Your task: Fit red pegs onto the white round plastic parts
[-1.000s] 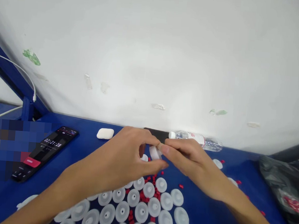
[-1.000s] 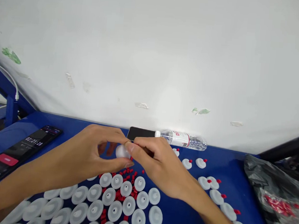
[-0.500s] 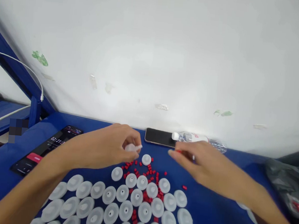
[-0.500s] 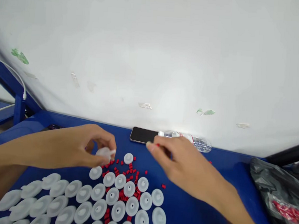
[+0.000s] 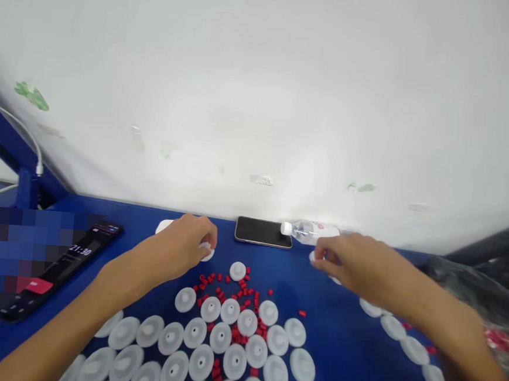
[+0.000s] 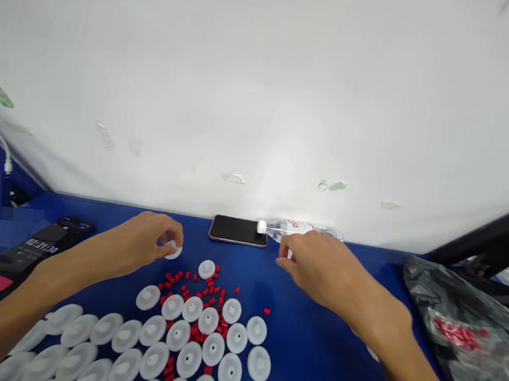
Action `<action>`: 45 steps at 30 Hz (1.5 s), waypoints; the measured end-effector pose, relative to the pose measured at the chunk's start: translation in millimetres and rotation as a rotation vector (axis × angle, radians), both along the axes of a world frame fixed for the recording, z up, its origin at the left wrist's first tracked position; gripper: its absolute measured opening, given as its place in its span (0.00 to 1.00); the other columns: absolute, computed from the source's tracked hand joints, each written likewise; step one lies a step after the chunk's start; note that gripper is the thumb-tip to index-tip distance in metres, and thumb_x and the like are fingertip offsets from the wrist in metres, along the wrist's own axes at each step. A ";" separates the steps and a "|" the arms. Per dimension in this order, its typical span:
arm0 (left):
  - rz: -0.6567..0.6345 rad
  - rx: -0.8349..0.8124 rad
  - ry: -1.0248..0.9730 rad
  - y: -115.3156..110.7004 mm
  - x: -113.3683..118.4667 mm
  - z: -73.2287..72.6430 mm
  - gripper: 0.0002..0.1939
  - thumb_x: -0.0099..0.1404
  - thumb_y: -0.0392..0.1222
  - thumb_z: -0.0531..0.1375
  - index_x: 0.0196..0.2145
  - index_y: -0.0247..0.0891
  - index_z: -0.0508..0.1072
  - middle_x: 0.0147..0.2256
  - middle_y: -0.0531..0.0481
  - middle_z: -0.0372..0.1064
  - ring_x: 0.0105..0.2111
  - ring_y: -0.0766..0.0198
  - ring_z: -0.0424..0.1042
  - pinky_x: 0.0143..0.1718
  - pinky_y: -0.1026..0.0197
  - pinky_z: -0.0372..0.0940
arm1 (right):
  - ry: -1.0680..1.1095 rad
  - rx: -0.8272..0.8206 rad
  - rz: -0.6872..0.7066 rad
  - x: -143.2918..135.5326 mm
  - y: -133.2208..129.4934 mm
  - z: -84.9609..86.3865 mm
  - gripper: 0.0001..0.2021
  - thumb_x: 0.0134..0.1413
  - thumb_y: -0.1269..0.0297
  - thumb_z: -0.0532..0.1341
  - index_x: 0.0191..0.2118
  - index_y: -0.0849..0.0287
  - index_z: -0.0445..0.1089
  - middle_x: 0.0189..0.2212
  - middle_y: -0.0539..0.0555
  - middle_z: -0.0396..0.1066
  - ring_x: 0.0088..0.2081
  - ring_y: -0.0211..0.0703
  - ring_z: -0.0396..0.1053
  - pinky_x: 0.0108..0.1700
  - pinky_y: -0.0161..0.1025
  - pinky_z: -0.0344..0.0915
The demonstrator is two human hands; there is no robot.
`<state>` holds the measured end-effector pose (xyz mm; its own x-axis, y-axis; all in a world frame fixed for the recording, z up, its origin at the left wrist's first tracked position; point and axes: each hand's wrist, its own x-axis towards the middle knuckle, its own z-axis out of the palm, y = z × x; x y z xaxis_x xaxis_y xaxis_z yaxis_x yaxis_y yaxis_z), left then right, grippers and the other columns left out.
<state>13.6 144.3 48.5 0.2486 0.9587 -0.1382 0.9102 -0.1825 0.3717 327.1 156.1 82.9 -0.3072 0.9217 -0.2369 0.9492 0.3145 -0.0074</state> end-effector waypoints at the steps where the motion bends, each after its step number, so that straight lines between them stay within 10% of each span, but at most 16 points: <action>1: 0.006 -0.006 0.033 2.0 0.9 -2.4 0.11 0.63 0.37 0.55 0.32 0.43 0.77 0.37 0.47 0.77 0.39 0.54 0.75 0.37 0.56 0.64 | -0.043 -0.015 -0.068 10.7 2.6 4.4 0.07 0.60 0.62 0.61 0.36 0.52 0.77 0.34 0.53 0.79 0.31 0.46 0.74 0.31 0.39 0.58; 12: -0.020 -0.006 0.086 4.5 -2.7 -18.7 0.07 0.62 0.43 0.58 0.34 0.44 0.77 0.37 0.46 0.78 0.41 0.50 0.75 0.39 0.53 0.64 | -0.119 -0.299 -0.278 38.6 35.8 -17.5 0.14 0.47 0.71 0.64 0.14 0.59 0.68 0.19 0.54 0.75 0.22 0.43 0.73 0.28 0.38 0.63; 17: 0.021 0.095 -0.016 -15.2 17.1 10.0 0.16 0.69 0.54 0.54 0.39 0.45 0.78 0.39 0.47 0.78 0.42 0.51 0.75 0.41 0.53 0.65 | -0.102 -0.172 -0.107 19.7 17.2 -3.5 0.10 0.55 0.67 0.61 0.24 0.56 0.74 0.26 0.55 0.77 0.28 0.48 0.73 0.30 0.41 0.58; 22: -0.048 -0.022 -0.234 -41.0 42.1 38.1 0.29 0.64 0.65 0.59 0.58 0.51 0.72 0.51 0.48 0.75 0.40 0.56 0.75 0.40 0.57 0.68 | 0.430 -0.217 0.252 -16.0 -18.8 20.6 0.11 0.65 0.57 0.59 0.33 0.52 0.75 0.23 0.45 0.72 0.24 0.36 0.66 0.28 0.34 0.57; 27: -0.156 -0.139 -0.323 -41.5 52.0 52.4 0.08 0.65 0.50 0.64 0.36 0.48 0.81 0.34 0.56 0.77 0.30 0.64 0.70 0.30 0.63 0.62 | 0.673 -0.181 0.216 -44.9 -35.0 15.9 0.13 0.68 0.55 0.58 0.33 0.54 0.72 0.21 0.44 0.67 0.22 0.34 0.61 0.24 0.33 0.52; 34: -0.132 0.075 -0.394 -48.7 56.6 52.8 0.07 0.62 0.42 0.59 0.29 0.43 0.77 0.24 0.57 0.71 0.24 0.67 0.65 0.30 0.61 0.62 | 0.856 -0.083 0.224 -57.0 -42.0 3.9 0.22 0.70 0.52 0.54 0.25 0.57 0.59 0.20 0.44 0.53 0.23 0.33 0.51 0.25 0.35 0.49; 40: -0.103 -0.431 -0.757 -74.2 53.4 68.7 0.07 0.56 0.46 0.64 0.32 0.46 0.78 0.22 0.57 0.72 0.21 0.67 0.68 0.21 0.65 0.60 | 1.030 -0.163 0.115 -51.0 -78.6 19.7 0.28 0.61 0.35 0.55 0.23 0.53 0.71 0.24 0.50 0.72 0.28 0.42 0.70 0.27 0.35 0.65; 45: -0.185 -0.569 -0.750 -61.1 39.6 74.3 0.10 0.54 0.51 0.63 0.29 0.44 0.78 0.18 0.53 0.71 0.17 0.64 0.67 0.14 0.65 0.58 | 1.134 -0.245 0.088 -44.2 -74.7 23.1 0.31 0.64 0.39 0.55 0.16 0.55 0.60 0.13 0.48 0.61 0.18 0.36 0.61 0.22 0.36 0.61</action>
<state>53.2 83.2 122.8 0.6027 0.7337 -0.3137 0.3738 0.0877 0.9233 282.9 81.4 106.1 -0.5182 0.8540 0.0461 0.3343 0.2519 -0.9082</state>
